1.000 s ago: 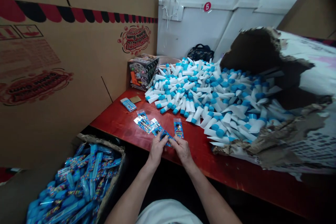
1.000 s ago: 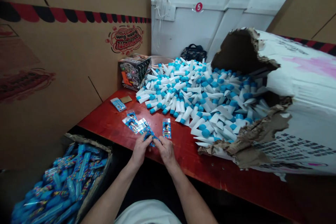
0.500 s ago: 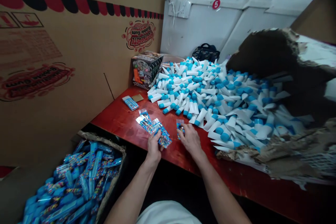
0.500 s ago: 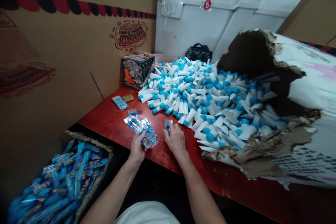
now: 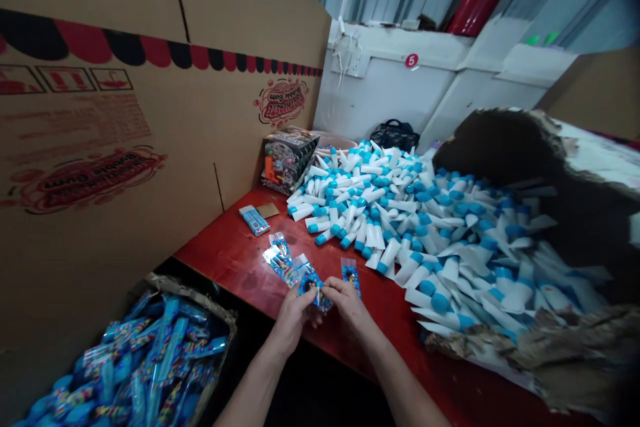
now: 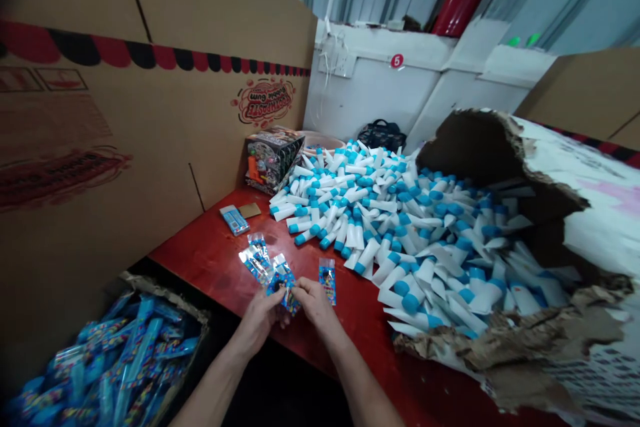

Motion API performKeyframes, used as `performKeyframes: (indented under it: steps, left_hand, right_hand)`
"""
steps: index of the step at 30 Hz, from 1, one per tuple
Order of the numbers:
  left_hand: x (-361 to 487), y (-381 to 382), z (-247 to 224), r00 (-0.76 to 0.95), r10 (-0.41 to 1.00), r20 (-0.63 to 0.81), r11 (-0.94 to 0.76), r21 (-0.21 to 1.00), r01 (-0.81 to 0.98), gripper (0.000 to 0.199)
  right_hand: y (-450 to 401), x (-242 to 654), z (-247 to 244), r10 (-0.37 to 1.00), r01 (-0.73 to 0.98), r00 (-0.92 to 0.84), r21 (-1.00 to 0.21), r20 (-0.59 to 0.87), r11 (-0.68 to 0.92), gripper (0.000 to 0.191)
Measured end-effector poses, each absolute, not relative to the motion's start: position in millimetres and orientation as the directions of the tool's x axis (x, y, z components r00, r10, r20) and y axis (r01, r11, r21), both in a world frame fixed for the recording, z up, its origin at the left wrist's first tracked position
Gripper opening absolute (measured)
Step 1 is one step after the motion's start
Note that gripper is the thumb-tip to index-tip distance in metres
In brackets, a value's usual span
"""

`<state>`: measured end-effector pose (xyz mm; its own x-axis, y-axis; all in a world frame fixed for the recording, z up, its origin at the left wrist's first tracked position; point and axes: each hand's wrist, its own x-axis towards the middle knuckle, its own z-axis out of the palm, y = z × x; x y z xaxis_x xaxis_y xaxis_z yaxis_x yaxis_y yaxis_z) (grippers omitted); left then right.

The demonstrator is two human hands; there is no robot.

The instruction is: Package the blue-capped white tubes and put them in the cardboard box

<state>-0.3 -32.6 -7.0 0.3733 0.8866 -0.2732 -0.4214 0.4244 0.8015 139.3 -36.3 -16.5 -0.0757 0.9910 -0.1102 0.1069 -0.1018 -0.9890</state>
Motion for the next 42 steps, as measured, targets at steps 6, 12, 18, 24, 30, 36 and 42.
performKeyframes:
  steps: [6,12,18,24,30,36,42]
  left_hand:
    - [-16.9,-21.8,-0.7,0.201,0.938,-0.281,0.345,0.727,-0.594,0.032]
    - [-41.0,-10.2,-2.8,0.065,0.949,-0.307,0.245,0.596,-0.765,0.031]
    - [-55.3,-9.7,-5.2,0.086,0.943,-0.322,0.266,0.572,-0.776,0.032]
    - [-44.8,-16.7,3.2,0.002,0.964,-0.265,0.185,0.670,-0.719,0.029]
    - [-31.7,-25.3,4.8,0.025,0.975,-0.219,0.180,0.724,-0.666,0.026]
    - [-25.8,-36.3,6.0,0.038,0.983,-0.180,0.169,0.798,-0.578,0.029]
    - [-24.7,-41.9,12.7,0.057,0.984,-0.169,0.171,0.803,-0.571,0.024]
  right_hand:
    - [10.5,146.6,9.8,0.987,0.709,-0.005,-0.695,0.161,0.118,0.024]
    - [62.4,154.1,20.4,0.966,0.972,-0.134,0.218,0.220,0.085,0.029]
    - [55.2,146.5,14.5,0.959,0.984,-0.179,0.037,0.218,0.176,0.018]
    - [-15.0,125.9,33.9,0.949,0.605,-0.096,-0.740,0.299,0.294,0.029]
    - [-67.7,122.9,49.8,0.861,0.754,-0.276,-0.459,0.427,0.469,0.033]
    - [-84.7,128.8,53.4,0.845,0.898,-0.308,-0.160,0.437,0.410,0.035]
    - [-93.5,124.8,51.7,0.850,0.904,-0.314,-0.140,0.423,0.404,0.041]
